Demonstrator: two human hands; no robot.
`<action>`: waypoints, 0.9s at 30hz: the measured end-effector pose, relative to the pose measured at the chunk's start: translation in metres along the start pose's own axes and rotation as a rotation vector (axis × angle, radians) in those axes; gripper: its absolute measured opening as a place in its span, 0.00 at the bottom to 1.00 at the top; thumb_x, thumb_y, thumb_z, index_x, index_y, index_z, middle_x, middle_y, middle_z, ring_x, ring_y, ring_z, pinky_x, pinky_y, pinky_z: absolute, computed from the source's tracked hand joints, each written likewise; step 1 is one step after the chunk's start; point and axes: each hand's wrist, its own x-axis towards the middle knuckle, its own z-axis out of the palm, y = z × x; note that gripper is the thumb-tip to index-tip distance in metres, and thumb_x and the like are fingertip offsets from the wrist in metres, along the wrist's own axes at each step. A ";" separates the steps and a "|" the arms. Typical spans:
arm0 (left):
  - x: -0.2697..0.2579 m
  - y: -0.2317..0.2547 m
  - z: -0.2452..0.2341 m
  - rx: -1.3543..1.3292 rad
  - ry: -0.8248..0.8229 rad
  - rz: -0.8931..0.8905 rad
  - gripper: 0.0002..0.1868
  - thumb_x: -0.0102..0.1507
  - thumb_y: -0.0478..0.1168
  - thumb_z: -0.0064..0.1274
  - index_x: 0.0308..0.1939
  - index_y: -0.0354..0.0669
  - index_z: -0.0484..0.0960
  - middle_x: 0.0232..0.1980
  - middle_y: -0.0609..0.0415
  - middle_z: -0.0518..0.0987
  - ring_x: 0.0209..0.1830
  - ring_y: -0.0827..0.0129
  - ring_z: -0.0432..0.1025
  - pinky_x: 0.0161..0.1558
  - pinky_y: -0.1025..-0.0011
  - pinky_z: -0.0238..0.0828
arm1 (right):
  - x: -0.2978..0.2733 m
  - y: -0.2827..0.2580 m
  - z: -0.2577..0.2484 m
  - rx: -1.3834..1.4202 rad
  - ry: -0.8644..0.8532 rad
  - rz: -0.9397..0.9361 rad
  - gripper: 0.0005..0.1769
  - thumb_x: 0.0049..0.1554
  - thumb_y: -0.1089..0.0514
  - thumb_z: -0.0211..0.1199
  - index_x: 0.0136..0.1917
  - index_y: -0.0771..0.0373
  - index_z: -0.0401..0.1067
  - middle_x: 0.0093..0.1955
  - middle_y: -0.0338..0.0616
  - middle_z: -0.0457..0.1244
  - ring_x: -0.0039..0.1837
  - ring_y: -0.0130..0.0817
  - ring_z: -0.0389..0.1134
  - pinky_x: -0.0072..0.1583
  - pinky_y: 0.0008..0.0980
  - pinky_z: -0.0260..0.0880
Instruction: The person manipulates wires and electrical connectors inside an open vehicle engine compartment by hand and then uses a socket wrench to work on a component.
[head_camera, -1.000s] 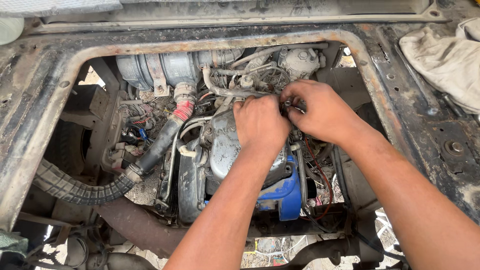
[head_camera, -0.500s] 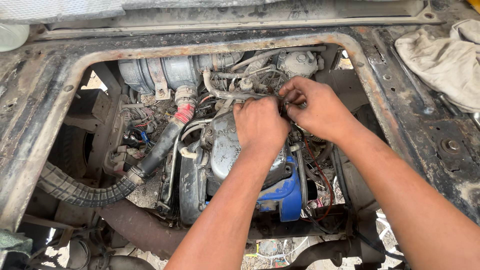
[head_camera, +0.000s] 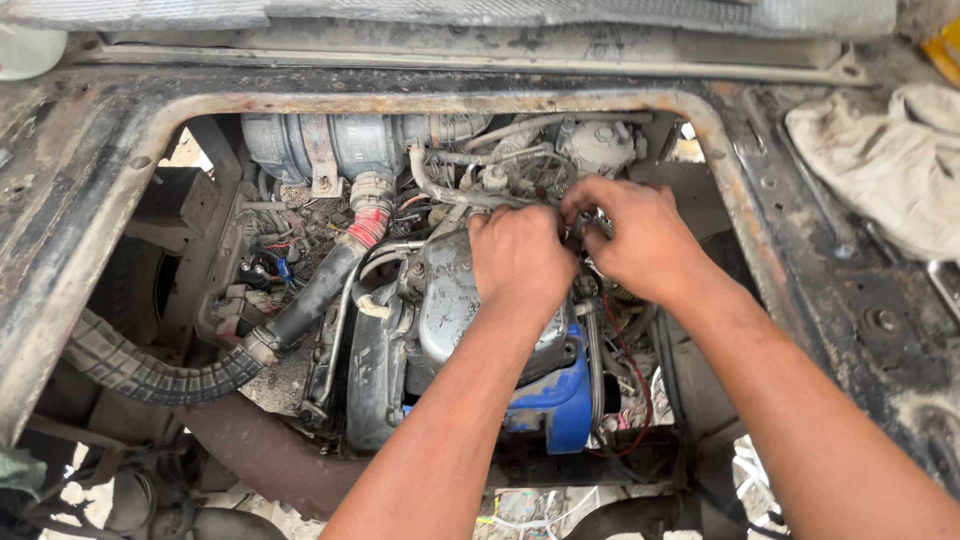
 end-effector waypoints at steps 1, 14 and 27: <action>-0.001 0.001 -0.001 -0.008 -0.011 -0.013 0.07 0.52 0.40 0.60 0.32 0.44 0.88 0.37 0.45 0.85 0.47 0.57 0.77 0.59 0.55 0.61 | -0.001 -0.001 -0.001 0.124 0.001 0.022 0.20 0.48 0.67 0.63 0.55 0.62 0.72 0.50 0.49 0.72 0.56 0.48 0.73 0.57 0.46 0.67; 0.004 0.001 -0.002 -0.003 -0.054 -0.034 0.08 0.55 0.43 0.59 0.34 0.46 0.88 0.39 0.45 0.85 0.50 0.57 0.76 0.62 0.55 0.60 | 0.003 0.004 0.007 0.250 0.002 0.016 0.17 0.49 0.65 0.64 0.53 0.67 0.73 0.47 0.53 0.70 0.50 0.42 0.72 0.54 0.39 0.72; 0.002 0.002 -0.004 0.025 -0.062 -0.017 0.12 0.58 0.48 0.59 0.32 0.43 0.88 0.37 0.45 0.84 0.49 0.56 0.76 0.59 0.55 0.60 | 0.003 0.011 0.000 0.203 -0.036 -0.007 0.09 0.52 0.62 0.68 0.47 0.67 0.79 0.44 0.48 0.70 0.46 0.36 0.73 0.51 0.33 0.72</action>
